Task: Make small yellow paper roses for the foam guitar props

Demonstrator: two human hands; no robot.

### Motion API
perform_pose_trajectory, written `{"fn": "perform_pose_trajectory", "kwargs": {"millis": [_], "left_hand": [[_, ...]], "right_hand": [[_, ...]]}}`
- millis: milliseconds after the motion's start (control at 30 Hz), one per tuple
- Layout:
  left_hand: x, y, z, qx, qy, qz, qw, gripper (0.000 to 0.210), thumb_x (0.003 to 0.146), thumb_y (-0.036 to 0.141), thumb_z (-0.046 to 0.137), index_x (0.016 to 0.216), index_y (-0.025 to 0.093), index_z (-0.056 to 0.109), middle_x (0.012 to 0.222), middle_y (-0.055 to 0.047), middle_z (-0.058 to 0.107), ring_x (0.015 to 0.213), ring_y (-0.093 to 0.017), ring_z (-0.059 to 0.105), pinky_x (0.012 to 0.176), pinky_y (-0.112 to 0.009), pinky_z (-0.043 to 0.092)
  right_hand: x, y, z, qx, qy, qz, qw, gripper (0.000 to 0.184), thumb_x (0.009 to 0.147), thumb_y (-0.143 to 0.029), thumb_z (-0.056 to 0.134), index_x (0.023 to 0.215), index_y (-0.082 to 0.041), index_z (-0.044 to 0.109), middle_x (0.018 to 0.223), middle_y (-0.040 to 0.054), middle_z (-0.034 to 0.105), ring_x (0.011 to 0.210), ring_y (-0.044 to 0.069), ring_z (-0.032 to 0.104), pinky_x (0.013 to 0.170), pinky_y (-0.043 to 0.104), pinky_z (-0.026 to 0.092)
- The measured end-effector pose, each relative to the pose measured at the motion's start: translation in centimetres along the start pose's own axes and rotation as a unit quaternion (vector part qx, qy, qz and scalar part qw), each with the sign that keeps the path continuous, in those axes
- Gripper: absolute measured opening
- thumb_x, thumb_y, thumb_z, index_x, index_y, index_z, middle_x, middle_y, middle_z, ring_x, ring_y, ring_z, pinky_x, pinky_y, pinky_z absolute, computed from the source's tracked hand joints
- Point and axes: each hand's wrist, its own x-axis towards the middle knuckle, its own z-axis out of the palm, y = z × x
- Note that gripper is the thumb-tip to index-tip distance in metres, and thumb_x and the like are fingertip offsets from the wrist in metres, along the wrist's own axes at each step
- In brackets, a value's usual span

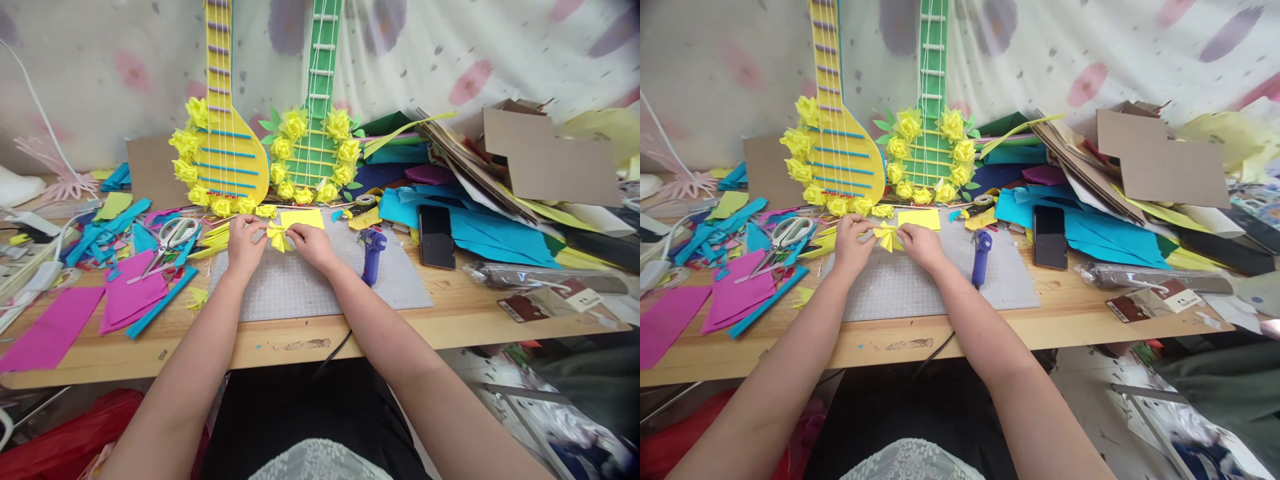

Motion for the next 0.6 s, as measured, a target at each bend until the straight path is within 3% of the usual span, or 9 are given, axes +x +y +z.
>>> {"fn": "perform_pose_trajectory", "kwargs": {"millis": [233,600], "left_hand": [[0.14,0.24,-0.47,0.055,-0.057,0.085,0.993,0.017,0.071,0.014,0.056,0.076,0.025,0.067,0.094,-0.006,0.051,0.096,-0.021,0.045,0.081,-0.034,0.041],[0.03,0.25,-0.05,0.082,-0.095,0.103,0.987,0.025,0.067,0.003,0.047,0.079,0.021,0.060,0.092,-0.008,0.051,0.097,-0.024,0.045,0.088,-0.040,0.038]], "right_hand": [[0.02,0.24,-0.20,-0.006,-0.003,-0.027,1.000,0.028,0.087,-0.032,0.038,0.096,-0.022,0.062,0.098,0.0014,0.066,0.090,0.014,0.056,0.073,0.022,0.035],[0.00,0.35,0.06,-0.037,0.002,-0.055,0.998,0.029,0.088,-0.033,0.036,0.096,-0.021,0.061,0.098,0.0041,0.064,0.091,0.015,0.055,0.075,0.024,0.035]]}}
